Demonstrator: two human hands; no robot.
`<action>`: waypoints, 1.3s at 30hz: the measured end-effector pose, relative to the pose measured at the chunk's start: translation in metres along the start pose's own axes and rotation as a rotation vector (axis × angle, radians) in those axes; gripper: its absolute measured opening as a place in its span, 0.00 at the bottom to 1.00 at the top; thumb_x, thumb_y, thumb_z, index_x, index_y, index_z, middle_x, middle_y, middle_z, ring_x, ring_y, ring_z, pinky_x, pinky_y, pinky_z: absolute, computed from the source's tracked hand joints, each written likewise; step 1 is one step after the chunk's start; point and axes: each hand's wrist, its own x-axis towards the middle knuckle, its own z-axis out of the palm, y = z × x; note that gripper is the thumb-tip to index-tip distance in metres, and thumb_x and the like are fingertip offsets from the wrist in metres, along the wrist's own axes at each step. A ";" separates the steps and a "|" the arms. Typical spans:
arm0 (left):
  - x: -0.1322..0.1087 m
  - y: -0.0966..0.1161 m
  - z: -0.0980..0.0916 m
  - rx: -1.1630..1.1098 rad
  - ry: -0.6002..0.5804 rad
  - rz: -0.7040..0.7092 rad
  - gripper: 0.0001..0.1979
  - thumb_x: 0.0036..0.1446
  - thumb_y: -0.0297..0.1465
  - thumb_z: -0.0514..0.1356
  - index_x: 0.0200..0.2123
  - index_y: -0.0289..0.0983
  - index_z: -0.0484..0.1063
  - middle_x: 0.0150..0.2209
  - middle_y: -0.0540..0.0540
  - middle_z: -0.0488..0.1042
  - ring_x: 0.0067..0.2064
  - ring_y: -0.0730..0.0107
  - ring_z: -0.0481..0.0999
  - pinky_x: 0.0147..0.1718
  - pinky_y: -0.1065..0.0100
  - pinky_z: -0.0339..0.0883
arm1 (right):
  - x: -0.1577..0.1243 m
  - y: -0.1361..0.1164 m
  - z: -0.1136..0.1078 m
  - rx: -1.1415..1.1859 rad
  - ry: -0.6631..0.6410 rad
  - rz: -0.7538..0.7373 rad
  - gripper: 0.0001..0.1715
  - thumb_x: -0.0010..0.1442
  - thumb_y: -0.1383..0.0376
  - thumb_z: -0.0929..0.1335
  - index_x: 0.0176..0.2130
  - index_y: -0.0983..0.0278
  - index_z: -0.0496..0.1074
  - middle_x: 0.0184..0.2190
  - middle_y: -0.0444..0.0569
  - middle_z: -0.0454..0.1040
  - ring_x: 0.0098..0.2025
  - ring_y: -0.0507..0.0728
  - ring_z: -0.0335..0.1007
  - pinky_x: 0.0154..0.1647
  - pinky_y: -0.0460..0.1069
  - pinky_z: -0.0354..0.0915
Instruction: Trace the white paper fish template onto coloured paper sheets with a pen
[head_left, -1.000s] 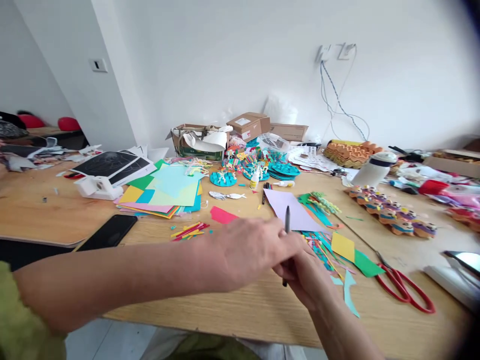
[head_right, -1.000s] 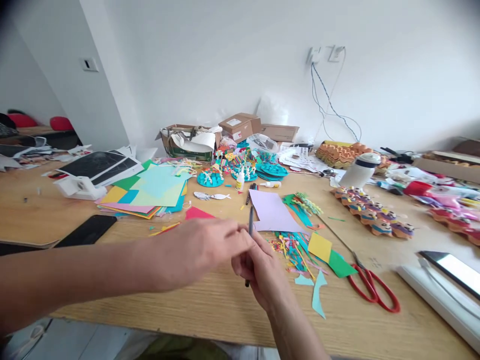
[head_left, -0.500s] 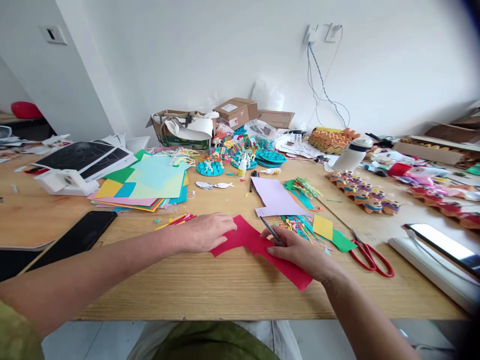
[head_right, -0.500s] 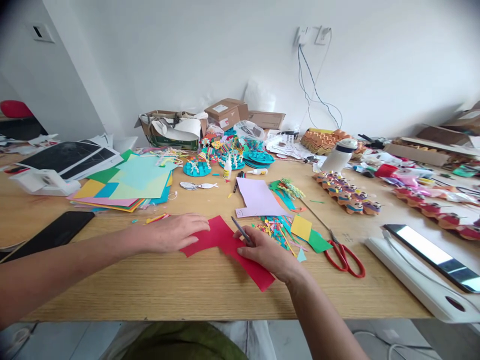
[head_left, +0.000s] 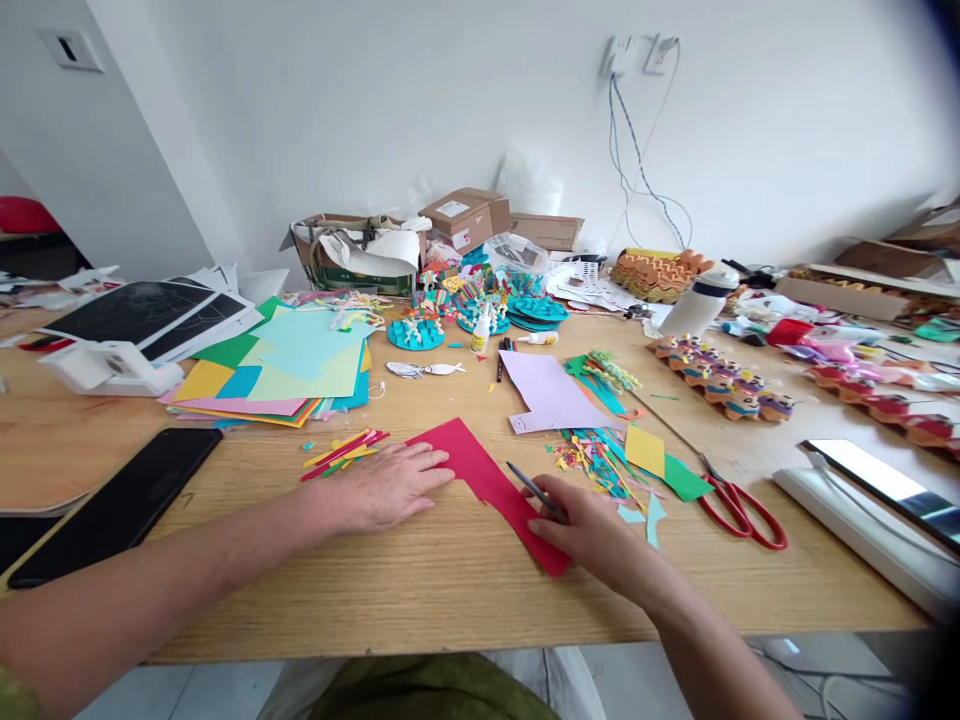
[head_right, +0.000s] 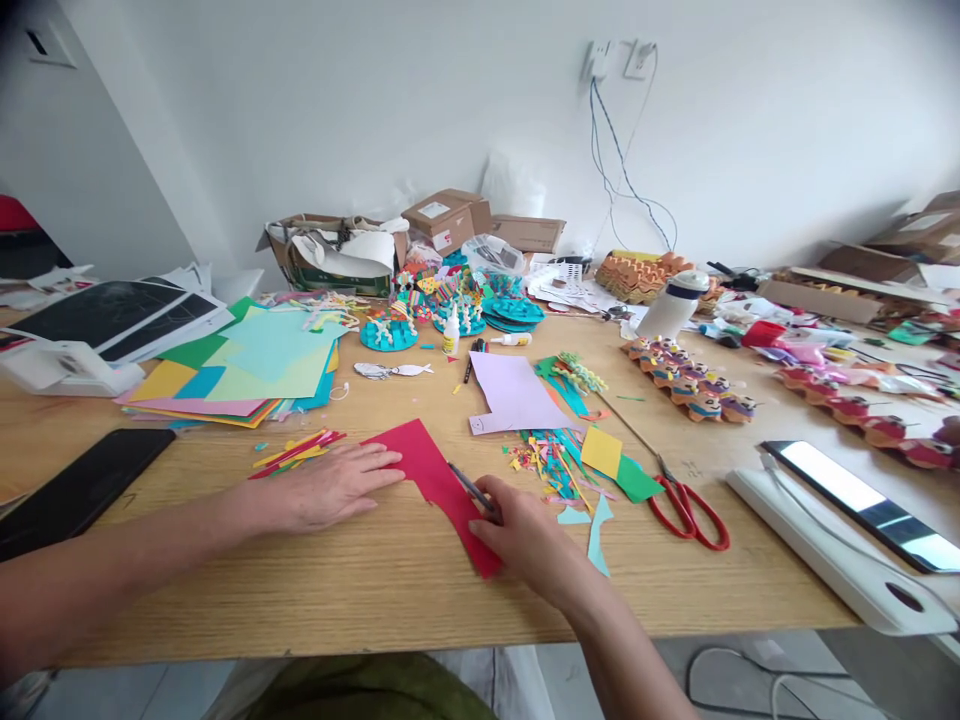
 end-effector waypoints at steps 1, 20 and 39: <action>0.000 0.000 -0.001 0.002 -0.005 0.002 0.20 0.59 0.31 0.52 0.55 0.41 0.60 0.58 0.44 0.59 0.60 0.58 0.55 0.56 0.56 0.51 | -0.003 0.000 0.000 -0.001 -0.010 0.008 0.11 0.52 0.65 0.63 0.37 0.64 0.69 0.23 0.43 0.67 0.26 0.52 0.61 0.25 0.46 0.52; 0.087 -0.145 -0.053 0.181 -0.018 -0.428 0.11 0.59 0.32 0.55 0.42 0.33 0.67 0.42 0.44 0.70 0.42 0.66 0.71 0.41 0.59 0.67 | 0.002 0.012 0.021 0.136 0.032 -0.031 0.10 0.53 0.60 0.63 0.31 0.63 0.70 0.21 0.43 0.69 0.23 0.52 0.60 0.23 0.45 0.53; 0.085 -0.162 -0.057 0.233 -0.003 -0.388 0.11 0.59 0.34 0.55 0.42 0.33 0.68 0.42 0.44 0.70 0.42 0.67 0.71 0.41 0.59 0.67 | 0.001 0.017 0.024 0.284 0.013 0.002 0.14 0.56 0.57 0.61 0.33 0.63 0.69 0.26 0.45 0.72 0.28 0.54 0.64 0.28 0.47 0.58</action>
